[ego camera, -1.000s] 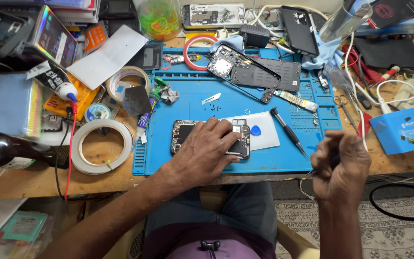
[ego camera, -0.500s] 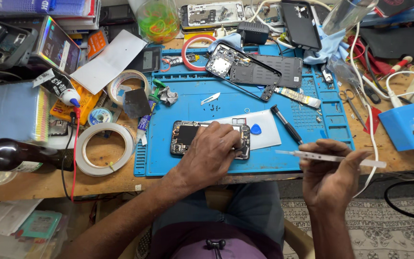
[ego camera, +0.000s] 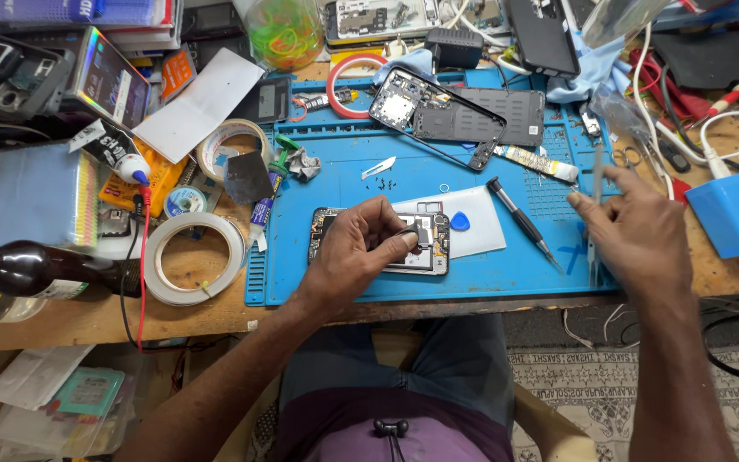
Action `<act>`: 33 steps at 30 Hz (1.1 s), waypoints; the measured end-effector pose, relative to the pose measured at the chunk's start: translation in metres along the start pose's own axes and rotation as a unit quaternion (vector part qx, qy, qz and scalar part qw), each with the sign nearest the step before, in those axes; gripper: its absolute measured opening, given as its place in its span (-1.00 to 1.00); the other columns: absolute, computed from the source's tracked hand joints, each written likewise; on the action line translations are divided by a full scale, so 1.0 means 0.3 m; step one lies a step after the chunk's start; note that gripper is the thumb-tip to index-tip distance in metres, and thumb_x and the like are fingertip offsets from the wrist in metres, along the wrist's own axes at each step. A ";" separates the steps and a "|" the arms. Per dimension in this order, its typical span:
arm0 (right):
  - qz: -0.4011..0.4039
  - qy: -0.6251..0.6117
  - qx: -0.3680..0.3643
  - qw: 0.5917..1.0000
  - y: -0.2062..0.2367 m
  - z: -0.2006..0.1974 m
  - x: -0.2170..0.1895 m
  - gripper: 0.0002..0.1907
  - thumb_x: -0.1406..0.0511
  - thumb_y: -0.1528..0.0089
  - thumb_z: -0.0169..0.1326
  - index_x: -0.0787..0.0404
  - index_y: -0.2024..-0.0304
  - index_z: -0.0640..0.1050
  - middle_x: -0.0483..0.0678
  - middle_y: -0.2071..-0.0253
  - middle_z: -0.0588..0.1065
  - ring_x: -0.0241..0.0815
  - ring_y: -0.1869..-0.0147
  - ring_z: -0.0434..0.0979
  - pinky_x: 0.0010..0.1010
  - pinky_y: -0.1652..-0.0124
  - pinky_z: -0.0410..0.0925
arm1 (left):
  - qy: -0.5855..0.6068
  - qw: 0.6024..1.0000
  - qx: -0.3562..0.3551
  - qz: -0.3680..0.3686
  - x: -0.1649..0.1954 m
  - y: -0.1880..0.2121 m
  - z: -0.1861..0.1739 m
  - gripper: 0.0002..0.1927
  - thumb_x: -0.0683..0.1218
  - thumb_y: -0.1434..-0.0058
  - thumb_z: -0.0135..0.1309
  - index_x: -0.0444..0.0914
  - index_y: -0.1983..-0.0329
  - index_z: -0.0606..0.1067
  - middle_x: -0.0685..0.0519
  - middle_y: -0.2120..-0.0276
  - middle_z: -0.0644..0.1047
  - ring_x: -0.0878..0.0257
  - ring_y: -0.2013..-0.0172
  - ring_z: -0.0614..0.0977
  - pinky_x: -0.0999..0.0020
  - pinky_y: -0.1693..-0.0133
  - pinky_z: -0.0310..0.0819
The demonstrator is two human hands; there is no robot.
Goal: The person pries open a smartphone on a blue repair mat, works on the internal components, uses a multimeter with red and black probes to test the exposed board, removes a black component from the phone body, and presses the phone back together at the end.
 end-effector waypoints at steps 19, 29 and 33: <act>-0.133 -0.529 -0.143 0.826 0.224 0.246 -0.221 -0.67 0.42 -0.19 0.26 0.38 -0.02 0.64 0.02 0.26 0.67 -0.31 0.21 0.63 -0.45 0.19 0.52 | 0.080 0.980 -0.152 -0.098 0.043 -0.014 0.003 -0.87 -0.07 -0.34 0.00 -0.24 0.22 0.47 0.22 0.47 0.41 0.45 0.44 0.38 0.51 0.36 0.29; -0.117 -0.572 -0.143 0.799 0.273 0.309 -0.195 -0.66 0.46 -0.18 0.25 0.39 -0.02 0.62 0.04 0.27 0.65 -0.29 0.24 0.64 -0.49 0.20 0.54 | -0.169 0.982 -0.072 -0.034 0.107 0.065 0.007 -0.75 -0.08 -0.31 0.09 -0.33 0.05 0.52 0.06 0.54 0.45 0.39 0.53 0.40 0.40 0.49 0.27; -0.103 -0.548 -0.148 0.817 0.287 0.300 -0.190 -0.67 0.46 -0.18 0.24 0.39 -0.02 0.63 0.04 0.25 0.66 -0.30 0.22 0.65 -0.49 0.19 0.54 | -0.125 0.991 -0.022 0.046 0.117 0.077 0.009 -0.62 -0.13 -0.30 0.07 -0.31 -0.17 0.41 0.12 0.32 0.57 0.43 0.44 0.57 0.47 0.43 0.52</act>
Point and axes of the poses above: each hand's wrist, its own y-axis away from the middle knuckle, its own z-axis out of the palm, x = y × z, the point moved 1 cm from there along -y, towards the middle knuckle
